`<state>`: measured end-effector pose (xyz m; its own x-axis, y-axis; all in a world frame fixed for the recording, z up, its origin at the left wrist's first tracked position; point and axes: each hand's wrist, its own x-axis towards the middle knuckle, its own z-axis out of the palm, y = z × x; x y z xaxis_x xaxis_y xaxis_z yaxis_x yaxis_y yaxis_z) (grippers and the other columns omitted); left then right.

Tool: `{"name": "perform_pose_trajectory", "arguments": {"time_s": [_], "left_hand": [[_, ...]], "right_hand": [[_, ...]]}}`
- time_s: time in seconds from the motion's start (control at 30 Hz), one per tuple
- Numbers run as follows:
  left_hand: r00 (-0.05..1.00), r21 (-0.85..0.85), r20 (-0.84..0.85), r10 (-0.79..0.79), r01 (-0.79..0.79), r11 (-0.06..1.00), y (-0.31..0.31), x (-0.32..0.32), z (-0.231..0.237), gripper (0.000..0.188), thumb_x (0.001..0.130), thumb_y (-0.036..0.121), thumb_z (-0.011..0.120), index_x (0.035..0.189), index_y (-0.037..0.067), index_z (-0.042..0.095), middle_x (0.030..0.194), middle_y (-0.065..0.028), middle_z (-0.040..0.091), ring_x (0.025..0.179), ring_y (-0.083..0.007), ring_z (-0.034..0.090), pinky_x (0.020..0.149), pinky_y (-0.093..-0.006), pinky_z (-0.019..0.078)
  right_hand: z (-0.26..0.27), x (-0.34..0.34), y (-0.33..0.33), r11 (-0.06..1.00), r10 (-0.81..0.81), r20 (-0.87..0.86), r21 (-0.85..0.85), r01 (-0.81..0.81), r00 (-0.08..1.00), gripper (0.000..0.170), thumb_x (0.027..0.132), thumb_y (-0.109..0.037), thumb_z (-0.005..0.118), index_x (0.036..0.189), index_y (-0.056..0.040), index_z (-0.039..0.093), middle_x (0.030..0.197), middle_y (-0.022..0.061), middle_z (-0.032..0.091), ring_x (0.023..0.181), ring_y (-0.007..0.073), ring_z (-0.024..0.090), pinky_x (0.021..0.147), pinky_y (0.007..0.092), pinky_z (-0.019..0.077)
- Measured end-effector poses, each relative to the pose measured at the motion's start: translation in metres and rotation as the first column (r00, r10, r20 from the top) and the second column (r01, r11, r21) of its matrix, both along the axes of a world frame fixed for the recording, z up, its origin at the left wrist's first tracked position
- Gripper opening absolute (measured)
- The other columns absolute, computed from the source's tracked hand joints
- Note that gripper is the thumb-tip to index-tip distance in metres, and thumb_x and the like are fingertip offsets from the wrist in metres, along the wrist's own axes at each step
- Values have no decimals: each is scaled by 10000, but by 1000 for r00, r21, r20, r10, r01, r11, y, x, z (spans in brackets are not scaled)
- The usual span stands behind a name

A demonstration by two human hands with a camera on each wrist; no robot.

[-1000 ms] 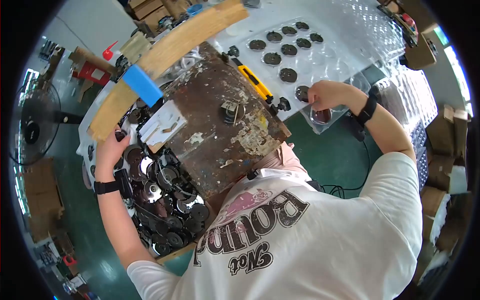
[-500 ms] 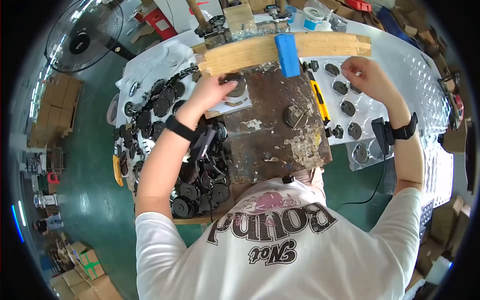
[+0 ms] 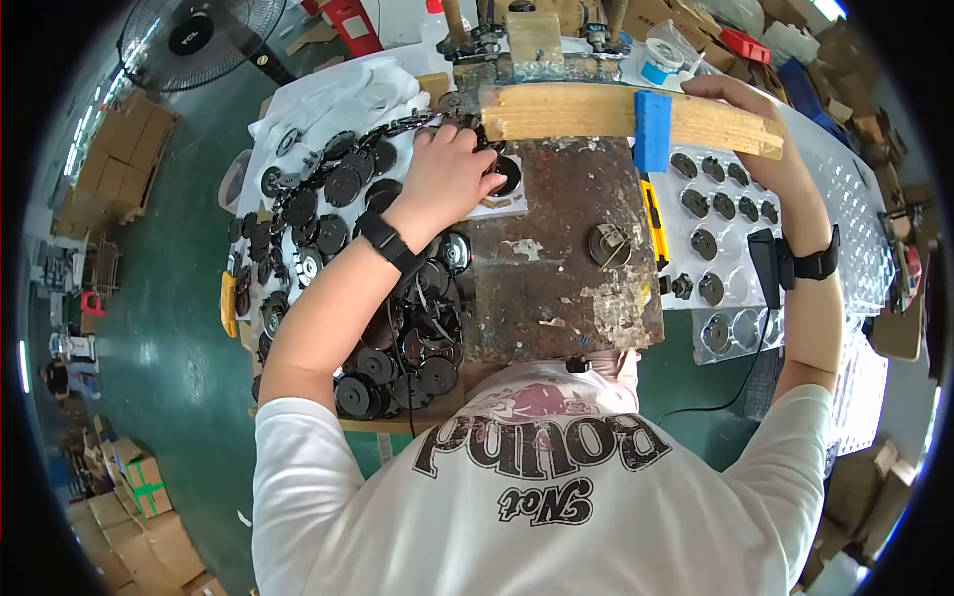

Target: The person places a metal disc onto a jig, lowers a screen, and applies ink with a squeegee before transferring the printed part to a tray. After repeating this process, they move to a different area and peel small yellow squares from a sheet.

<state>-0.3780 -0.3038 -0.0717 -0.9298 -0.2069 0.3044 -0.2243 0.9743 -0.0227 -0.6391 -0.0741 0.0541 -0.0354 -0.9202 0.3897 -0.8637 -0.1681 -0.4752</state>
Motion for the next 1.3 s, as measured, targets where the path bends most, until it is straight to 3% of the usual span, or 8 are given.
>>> {"name": "perform_pose_trajectory", "arguments": {"time_s": [0.27, 0.33, 0.4, 0.47, 0.57, 0.8, 0.93, 1.3], "left_hand": [[983, -90, 52, -179, 183, 979, -14, 17, 14, 229, 777, 285, 622, 963, 157, 659, 850, -16, 547, 905, -208, 492, 731, -377, 384], [976, -85, 78, -205, 211, 974, -15, 22, 20, 223, 783, 261, 619, 973, 150, 656, 854, -19, 552, 898, -213, 503, 725, -378, 396], [984, 150, -46, -171, 176, 973, -8, 30, 24, 290, 815, 228, 593, 1084, 121, 599, 848, -50, 582, 852, -233, 542, 712, -374, 427], [984, 267, -107, -142, 166, 949, 4, 39, 28, 326, 832, 211, 580, 1140, 106, 571, 845, -65, 597, 829, -243, 561, 706, -372, 442], [986, 928, -154, 61, 123, 351, 34, 45, 32, 493, 868, 220, 550, 1305, 56, 390, 826, -125, 629, 753, -276, 602, 684, -355, 472], [1000, 841, 7, 16, -14, 541, 50, 47, -4, 673, 874, 284, 553, 1382, 20, 199, 798, -145, 635, 709, -289, 614, 645, -359, 472], [999, 834, 49, 0, -41, 550, 48, 47, -5, 699, 867, 286, 557, 1386, 14, 174, 791, -145, 634, 695, -295, 611, 630, -362, 471], [999, 854, 37, -1, -31, 520, 47, 49, -8, 704, 862, 292, 564, 1386, 19, 182, 790, -148, 629, 694, -295, 608, 631, -360, 472]], "right_hand": [[1, 4, 1, 999, -12, 55, 41, 10, 998, 280, 819, 1, 531, 1096, -2, 568, 1075, 77, 604, 1008, 156, 559, 885, 279, 431], [-2, 2, 1, 992, 45, 343, 98, -83, 938, 283, 815, 1, 539, 1097, -2, 571, 1072, 72, 604, 994, 151, 563, 875, 271, 436], [-6, -4, -2, 984, 65, 477, 117, -137, 877, 285, 814, 1, 543, 1097, -2, 572, 1070, 69, 604, 987, 148, 566, 870, 267, 438], [-10, -17, -10, 917, 53, 295, 365, -163, 954, 308, 807, -17, 567, 1115, -15, 564, 1092, 67, 593, 972, 134, 563, 844, 264, 452], [-8, 1, -33, 888, 17, 130, 454, -75, 991, 326, 803, -36, 587, 1127, -38, 560, 1100, 65, 585, 944, 121, 564, 806, 263, 467], [-47, 55, -119, 997, -40, -182, -74, 27, 983, 309, 769, -94, 625, 1076, -87, 590, 917, 96, 603, 828, 239, 591, 729, 316, 491], [-51, 77, -121, 980, 46, -363, 199, 30, 931, 303, 722, -112, 669, 1016, -68, 607, 870, 117, 599, 824, 304, 574, 725, 358, 485], [-44, 106, -75, 940, 252, -166, 277, -200, 953, 282, 677, -77, 698, 946, -39, 622, 858, 136, 598, 792, 325, 567, 707, 377, 478]]}}
